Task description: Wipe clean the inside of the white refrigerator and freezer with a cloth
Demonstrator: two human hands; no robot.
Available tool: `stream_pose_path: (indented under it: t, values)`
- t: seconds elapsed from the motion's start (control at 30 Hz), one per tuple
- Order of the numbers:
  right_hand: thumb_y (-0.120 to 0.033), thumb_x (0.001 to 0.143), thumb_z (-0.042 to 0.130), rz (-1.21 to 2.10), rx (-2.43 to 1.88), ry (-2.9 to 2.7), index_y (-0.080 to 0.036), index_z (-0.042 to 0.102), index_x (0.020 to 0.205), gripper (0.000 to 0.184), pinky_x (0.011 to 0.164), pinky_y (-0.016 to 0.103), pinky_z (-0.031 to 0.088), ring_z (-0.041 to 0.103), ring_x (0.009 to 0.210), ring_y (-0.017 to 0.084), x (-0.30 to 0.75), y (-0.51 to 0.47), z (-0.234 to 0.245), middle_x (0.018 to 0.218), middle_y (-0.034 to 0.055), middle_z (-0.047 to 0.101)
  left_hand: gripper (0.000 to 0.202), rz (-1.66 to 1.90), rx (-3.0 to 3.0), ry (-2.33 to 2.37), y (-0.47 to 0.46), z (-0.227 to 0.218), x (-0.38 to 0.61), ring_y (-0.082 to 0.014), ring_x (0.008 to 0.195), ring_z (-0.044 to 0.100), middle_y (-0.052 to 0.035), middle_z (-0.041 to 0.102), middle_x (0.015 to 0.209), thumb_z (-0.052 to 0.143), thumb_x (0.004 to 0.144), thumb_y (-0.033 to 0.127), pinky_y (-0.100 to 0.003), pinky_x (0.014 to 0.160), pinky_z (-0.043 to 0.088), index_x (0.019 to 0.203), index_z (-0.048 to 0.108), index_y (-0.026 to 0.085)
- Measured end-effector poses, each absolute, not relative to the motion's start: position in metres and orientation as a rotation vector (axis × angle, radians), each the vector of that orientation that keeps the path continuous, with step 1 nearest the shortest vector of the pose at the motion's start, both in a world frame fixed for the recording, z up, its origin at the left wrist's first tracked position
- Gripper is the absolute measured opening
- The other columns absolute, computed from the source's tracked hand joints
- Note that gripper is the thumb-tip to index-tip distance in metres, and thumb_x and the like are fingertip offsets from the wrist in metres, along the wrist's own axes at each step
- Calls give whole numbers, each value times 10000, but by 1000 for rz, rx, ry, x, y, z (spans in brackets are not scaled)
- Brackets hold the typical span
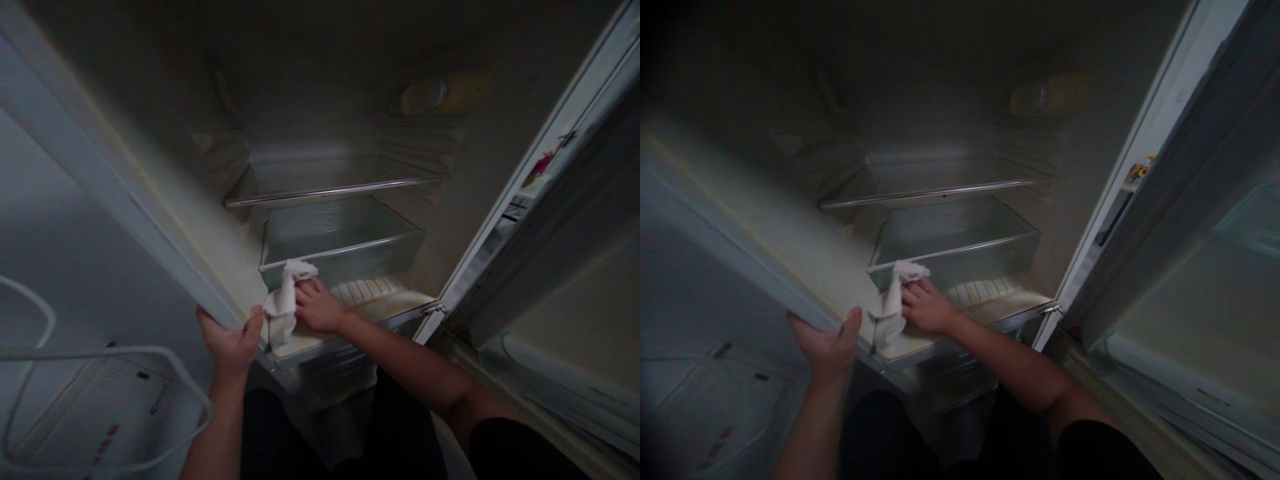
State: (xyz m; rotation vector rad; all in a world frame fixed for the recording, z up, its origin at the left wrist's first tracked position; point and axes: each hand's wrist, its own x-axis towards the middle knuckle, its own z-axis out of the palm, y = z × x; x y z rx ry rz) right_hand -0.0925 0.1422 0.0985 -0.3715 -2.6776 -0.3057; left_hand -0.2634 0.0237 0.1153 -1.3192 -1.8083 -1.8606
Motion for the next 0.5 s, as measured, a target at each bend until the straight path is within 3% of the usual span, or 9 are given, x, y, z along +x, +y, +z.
stream_pose_path:
  t: [0.07,0.13,0.2,0.37,0.5]
  values:
    - [-343,1016,460,-350,-166,-2726,-110,597,1382,455,1247,515,209,373,1450,307,-105,141,99,1556,174,461,684,-1860,-1322,-1789,24,116,-264,-309,1078,661,-145,618,1173,789,664,450,-493,1031,518,1213,485,180]
    - [-511,981,508,-365,-92,-2738,-77,568,1402,607,1257,503,192,332,1471,330,-112,142,102,1591,185,407,688,-1860,-1304,-1776,24,117,-263,-318,1062,666,-133,624,1160,803,649,439,-513,1039,512,1210,489,192]
    - [-619,962,498,-354,-136,-2720,-100,581,1375,669,1239,500,224,382,1420,333,-112,144,103,1541,182,458,655,-1869,-1294,-1777,24,119,-261,-315,1032,670,-118,626,1144,807,660,424,-522,1046,509,1195,493,214]
    - [-324,1052,407,-329,-676,-2518,-181,637,1243,331,1118,446,347,514,1180,267,-77,161,94,1250,137,628,662,-1924,-1300,-1761,21,120,-259,-323,1090,647,-122,611,1187,808,651,428,-531,1072,497,1194,490,224]
    - [-312,949,596,-302,-1164,-2285,-122,670,1203,326,1108,499,339,492,1193,323,-9,190,86,1256,199,599,681,-1838,-1264,-1862,18,115,-263,-321,1120,637,-99,613,1129,812,660,452,-518,1119,460,1215,498,215]
